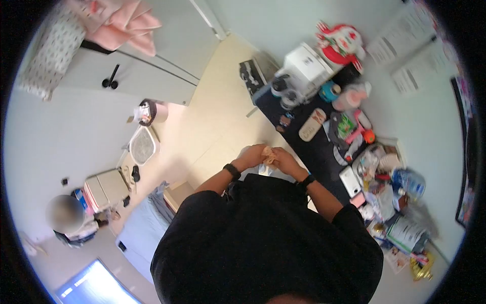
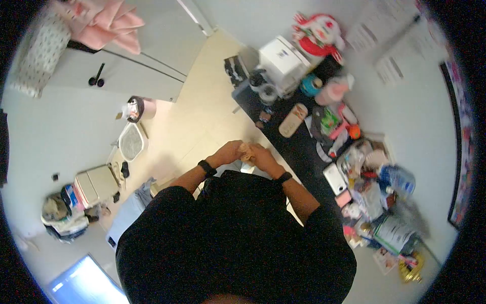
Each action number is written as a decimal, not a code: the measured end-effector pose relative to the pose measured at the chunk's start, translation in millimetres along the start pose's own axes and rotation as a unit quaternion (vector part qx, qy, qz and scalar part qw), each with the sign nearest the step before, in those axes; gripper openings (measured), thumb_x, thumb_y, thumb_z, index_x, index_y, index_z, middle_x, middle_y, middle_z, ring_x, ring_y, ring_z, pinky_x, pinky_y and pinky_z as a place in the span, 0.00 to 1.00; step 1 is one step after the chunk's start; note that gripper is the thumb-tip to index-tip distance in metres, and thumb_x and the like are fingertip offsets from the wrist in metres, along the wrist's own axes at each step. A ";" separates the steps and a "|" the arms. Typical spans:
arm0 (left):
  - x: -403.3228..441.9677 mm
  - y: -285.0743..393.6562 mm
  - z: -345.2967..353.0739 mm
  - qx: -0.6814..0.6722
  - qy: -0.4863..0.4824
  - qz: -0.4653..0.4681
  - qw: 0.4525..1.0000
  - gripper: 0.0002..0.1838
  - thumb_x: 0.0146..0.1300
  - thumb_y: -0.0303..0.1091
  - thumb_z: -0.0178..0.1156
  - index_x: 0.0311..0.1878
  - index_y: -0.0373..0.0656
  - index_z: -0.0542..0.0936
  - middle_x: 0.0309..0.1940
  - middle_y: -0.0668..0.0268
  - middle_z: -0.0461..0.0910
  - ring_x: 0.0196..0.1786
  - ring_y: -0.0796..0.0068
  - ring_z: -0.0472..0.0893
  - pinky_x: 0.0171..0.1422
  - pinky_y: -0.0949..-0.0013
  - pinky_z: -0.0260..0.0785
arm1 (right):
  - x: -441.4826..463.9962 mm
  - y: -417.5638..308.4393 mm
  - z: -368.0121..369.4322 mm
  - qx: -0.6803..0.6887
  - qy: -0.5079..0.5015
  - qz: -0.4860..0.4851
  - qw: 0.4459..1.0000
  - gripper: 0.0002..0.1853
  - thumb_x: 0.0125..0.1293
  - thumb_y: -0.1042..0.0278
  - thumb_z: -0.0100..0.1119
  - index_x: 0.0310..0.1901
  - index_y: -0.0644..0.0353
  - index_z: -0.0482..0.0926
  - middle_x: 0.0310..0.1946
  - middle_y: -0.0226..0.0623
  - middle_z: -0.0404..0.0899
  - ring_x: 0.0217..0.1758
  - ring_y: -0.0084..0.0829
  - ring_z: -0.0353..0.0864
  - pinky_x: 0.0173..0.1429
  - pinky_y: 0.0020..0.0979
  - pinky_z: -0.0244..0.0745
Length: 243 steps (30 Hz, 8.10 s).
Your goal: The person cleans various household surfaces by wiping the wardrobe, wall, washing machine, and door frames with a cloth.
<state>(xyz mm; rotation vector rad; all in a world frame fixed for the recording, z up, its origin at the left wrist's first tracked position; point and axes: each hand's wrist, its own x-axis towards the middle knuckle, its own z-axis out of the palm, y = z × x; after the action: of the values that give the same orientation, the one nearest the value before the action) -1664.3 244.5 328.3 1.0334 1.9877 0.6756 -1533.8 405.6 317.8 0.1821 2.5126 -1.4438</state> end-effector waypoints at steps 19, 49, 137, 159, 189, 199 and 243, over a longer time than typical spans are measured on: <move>-126.3 -130.3 -387.5 -0.078 0.393 -0.043 0.915 0.20 0.60 0.23 0.61 0.56 0.34 0.71 0.49 0.49 0.75 0.46 0.50 0.80 0.47 0.61 0.78 | 385.8 -316.7 34.0 0.050 -0.039 -0.196 0.979 0.31 0.60 0.72 0.59 0.66 0.64 0.63 0.62 0.50 0.67 0.65 0.46 0.69 0.69 0.38 0.64; -135.5 -280.6 -711.7 0.109 0.763 -0.188 0.609 0.19 0.57 0.23 0.59 0.53 0.34 0.72 0.47 0.45 0.75 0.50 0.42 0.75 0.54 0.54 0.68 | 794.2 -574.8 105.0 -0.012 0.000 -0.644 0.765 0.23 0.59 0.70 0.63 0.57 0.59 0.75 0.54 0.49 0.77 0.58 0.52 0.75 0.62 0.49 0.68; -277.3 -205.0 -652.0 0.137 0.617 0.060 0.772 0.30 0.62 0.46 0.54 0.59 0.30 0.70 0.55 0.46 0.72 0.52 0.47 0.75 0.54 0.54 0.70 | 574.1 -650.3 115.1 0.102 0.234 -0.577 0.776 0.25 0.56 0.72 0.65 0.57 0.65 0.73 0.59 0.49 0.68 0.67 0.56 0.66 0.67 0.49 0.69; -282.1 -218.0 -581.2 -0.180 0.700 0.065 0.688 0.27 0.66 0.35 0.57 0.63 0.35 0.61 0.56 0.55 0.69 0.56 0.63 0.73 0.61 0.61 0.68 | 528.4 -634.6 138.3 -0.007 0.200 -0.554 0.808 0.28 0.59 0.67 0.64 0.62 0.52 0.68 0.63 0.47 0.63 0.69 0.49 0.63 0.72 0.52 0.61; -176.4 -81.6 -586.3 -0.011 0.562 0.288 0.775 0.27 0.63 0.31 0.58 0.62 0.32 0.62 0.56 0.46 0.67 0.57 0.49 0.76 0.55 0.59 0.77 | 423.1 -566.5 -13.0 -0.087 0.469 -0.431 0.766 0.36 0.47 0.56 0.75 0.59 0.48 0.69 0.59 0.47 0.71 0.58 0.46 0.77 0.51 0.37 0.79; -149.2 -42.1 -594.5 -0.012 0.559 0.355 0.749 0.13 0.56 0.29 0.68 0.44 0.35 0.79 0.50 0.50 0.70 0.57 0.48 0.75 0.56 0.56 0.74 | 404.3 -560.3 -44.9 -0.146 0.528 -0.359 0.756 0.38 0.47 0.54 0.75 0.61 0.45 0.68 0.61 0.45 0.71 0.56 0.44 0.77 0.52 0.37 0.78; -38.5 -73.4 -632.4 0.047 0.406 0.616 0.673 0.17 0.63 0.38 0.62 0.45 0.36 0.70 0.40 0.59 0.72 0.41 0.65 0.75 0.42 0.67 0.74 | 428.5 -536.6 -67.5 -0.226 0.714 -0.302 0.590 0.18 0.61 0.53 0.63 0.49 0.51 0.74 0.51 0.48 0.75 0.50 0.49 0.81 0.46 0.39 0.80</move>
<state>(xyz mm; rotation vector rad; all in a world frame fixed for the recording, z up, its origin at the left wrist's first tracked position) -2204.5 110.9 640.2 2.4852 1.6660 2.0428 -2076.9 188.6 684.0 0.6491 4.5535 -0.5596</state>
